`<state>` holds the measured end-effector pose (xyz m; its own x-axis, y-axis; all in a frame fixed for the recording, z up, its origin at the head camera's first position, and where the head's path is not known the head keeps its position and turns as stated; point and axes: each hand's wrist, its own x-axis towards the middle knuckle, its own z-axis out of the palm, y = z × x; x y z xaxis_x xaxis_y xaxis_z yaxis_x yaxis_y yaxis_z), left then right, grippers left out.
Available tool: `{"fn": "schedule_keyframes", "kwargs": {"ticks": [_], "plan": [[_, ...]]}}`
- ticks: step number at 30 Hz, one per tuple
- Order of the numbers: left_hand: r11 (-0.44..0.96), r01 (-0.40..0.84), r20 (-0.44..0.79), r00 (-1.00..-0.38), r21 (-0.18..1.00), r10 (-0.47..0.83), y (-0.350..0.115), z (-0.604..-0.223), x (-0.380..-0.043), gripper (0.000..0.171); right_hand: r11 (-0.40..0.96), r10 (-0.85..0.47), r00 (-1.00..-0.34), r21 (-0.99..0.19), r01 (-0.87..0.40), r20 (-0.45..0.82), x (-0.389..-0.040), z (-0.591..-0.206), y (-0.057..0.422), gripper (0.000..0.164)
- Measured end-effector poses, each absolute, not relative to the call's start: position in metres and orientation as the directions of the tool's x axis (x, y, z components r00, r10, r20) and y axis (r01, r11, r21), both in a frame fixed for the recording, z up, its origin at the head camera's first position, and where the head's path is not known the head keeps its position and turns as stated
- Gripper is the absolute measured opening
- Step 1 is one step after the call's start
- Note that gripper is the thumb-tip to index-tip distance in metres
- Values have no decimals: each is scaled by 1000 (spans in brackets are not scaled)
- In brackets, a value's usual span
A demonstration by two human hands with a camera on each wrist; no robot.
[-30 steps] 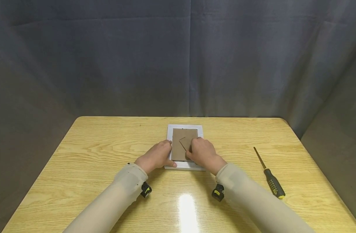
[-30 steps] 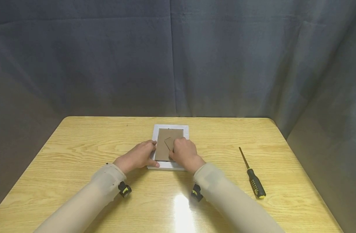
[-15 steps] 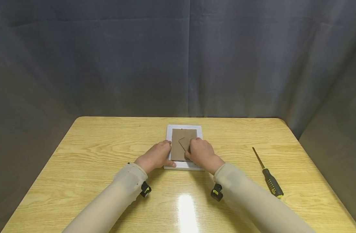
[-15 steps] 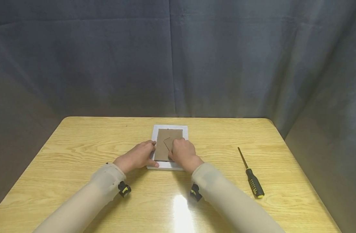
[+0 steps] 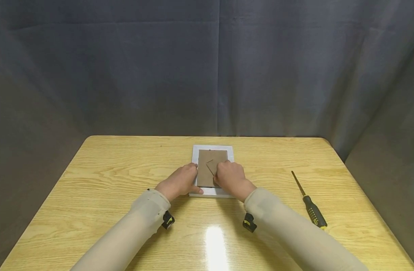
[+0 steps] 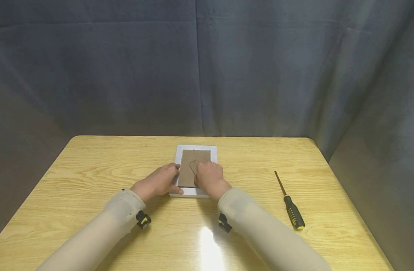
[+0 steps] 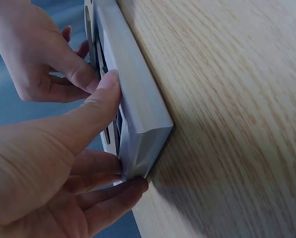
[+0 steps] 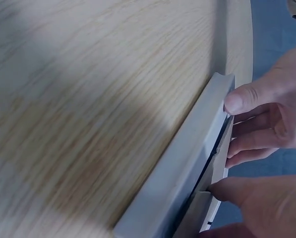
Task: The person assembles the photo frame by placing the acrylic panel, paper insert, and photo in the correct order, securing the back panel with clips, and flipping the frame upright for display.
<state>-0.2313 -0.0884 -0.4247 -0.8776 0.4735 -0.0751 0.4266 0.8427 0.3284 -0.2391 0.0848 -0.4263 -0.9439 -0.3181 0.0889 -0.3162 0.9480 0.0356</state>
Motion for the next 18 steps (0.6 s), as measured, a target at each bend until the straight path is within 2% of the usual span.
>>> {"fn": "schedule_keyframes", "kwargs": {"ticks": [8,18], "plan": [[845,431,-81,-875,317,477,-88,-424,-231,56,946,-321,-947,67,-318,28,-239,-420,83,24],[846,431,-90,-873,315,478,-88,-422,-231,58,956,-291,-952,-1,-292,-99,-246,-417,87,33]]}}
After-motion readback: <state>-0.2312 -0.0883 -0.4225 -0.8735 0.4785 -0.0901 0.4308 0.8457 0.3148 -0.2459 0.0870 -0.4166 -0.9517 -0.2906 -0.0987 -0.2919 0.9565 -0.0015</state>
